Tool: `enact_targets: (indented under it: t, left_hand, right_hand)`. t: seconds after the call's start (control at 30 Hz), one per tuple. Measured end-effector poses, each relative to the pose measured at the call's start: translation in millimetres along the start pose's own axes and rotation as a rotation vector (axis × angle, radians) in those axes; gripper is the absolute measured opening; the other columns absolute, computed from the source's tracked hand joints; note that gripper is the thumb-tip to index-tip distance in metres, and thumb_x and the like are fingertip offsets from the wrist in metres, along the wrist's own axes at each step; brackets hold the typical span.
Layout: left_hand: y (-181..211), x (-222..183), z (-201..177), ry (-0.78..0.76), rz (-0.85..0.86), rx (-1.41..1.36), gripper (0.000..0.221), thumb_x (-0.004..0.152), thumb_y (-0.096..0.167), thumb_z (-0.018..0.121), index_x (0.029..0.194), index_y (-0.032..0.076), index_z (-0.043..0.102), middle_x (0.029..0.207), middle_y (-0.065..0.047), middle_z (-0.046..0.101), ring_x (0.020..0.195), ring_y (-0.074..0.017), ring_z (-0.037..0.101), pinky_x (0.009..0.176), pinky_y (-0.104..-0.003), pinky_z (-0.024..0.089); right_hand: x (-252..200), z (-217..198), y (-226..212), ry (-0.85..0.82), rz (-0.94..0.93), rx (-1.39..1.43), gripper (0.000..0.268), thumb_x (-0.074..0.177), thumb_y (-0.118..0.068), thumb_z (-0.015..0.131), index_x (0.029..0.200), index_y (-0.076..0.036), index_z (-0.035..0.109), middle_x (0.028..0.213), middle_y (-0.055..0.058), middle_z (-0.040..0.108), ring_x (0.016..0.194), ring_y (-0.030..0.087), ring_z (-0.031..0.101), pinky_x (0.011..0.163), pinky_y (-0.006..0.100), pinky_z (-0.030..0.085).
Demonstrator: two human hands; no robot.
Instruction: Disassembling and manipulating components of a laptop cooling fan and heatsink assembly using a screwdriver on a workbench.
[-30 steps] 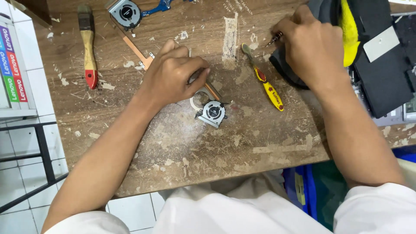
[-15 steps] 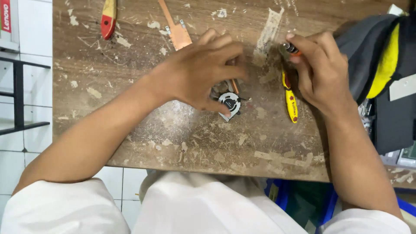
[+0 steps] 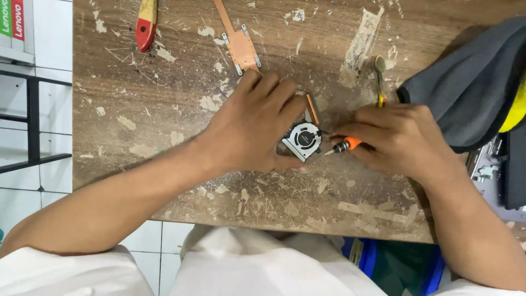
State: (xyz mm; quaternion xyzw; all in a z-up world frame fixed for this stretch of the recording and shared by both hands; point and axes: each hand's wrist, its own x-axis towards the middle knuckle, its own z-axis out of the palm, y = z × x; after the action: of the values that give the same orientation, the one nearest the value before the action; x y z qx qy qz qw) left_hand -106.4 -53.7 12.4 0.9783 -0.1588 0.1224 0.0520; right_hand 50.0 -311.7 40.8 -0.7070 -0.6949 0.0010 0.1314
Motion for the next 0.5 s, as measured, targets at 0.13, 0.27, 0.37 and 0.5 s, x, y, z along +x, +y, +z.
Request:
enact_targets:
  t: [0.13, 0.27, 0.37, 0.5]
  left_hand:
    - [5, 1, 3, -0.064, 0.000, -0.006, 0.103, 0.087, 0.107, 0.059, 0.124, 0.012, 0.071, 0.120, -0.005, 0.071, 0.109, -0.0252, 0.062, 0.098, -0.041, 0.045]
    - [-4, 2, 0, -0.103, 0.014, -0.118, 0.089, 0.091, 0.092, 0.067, 0.121, 0.008, 0.070, 0.119, -0.006, 0.069, 0.108, -0.0265, 0.059, 0.096, -0.042, 0.046]
    - [-11, 2, -1, -0.148, 0.021, -0.197, 0.085, 0.090, 0.085, 0.070, 0.124, 0.007, 0.070, 0.125, -0.009, 0.067, 0.114, -0.0294, 0.058, 0.100, -0.045, 0.044]
    - [-17, 2, 2, -0.110, 0.012, -0.287, 0.080, 0.089, 0.080, 0.075, 0.125, 0.009, 0.068, 0.122, -0.007, 0.066, 0.113, -0.0274, 0.056, 0.103, -0.044, 0.042]
  right_hand:
    - [3, 5, -8, -0.005, 0.000, 0.059, 0.004, 0.102, -0.010, 0.084, 0.105, -0.013, 0.083, 0.094, 0.000, 0.077, 0.079, 0.018, 0.075, 0.061, 0.034, 0.062]
    - [8, 11, -10, 0.042, -0.027, 0.090, 0.009, 0.105, -0.017, 0.082, 0.100, -0.009, 0.082, 0.088, 0.003, 0.076, 0.075, 0.020, 0.075, 0.062, 0.035, 0.063]
    - [12, 10, -13, 0.076, -0.041, 0.113, 0.014, 0.104, -0.019, 0.084, 0.098, -0.007, 0.082, 0.085, 0.005, 0.074, 0.072, 0.020, 0.073, 0.065, 0.036, 0.064]
    - [10, 15, -11, 0.139, -0.052, 0.120, 0.017, 0.100, -0.019, 0.089, 0.101, -0.003, 0.083, 0.083, 0.006, 0.071, 0.067, 0.021, 0.068, 0.063, 0.036, 0.061]
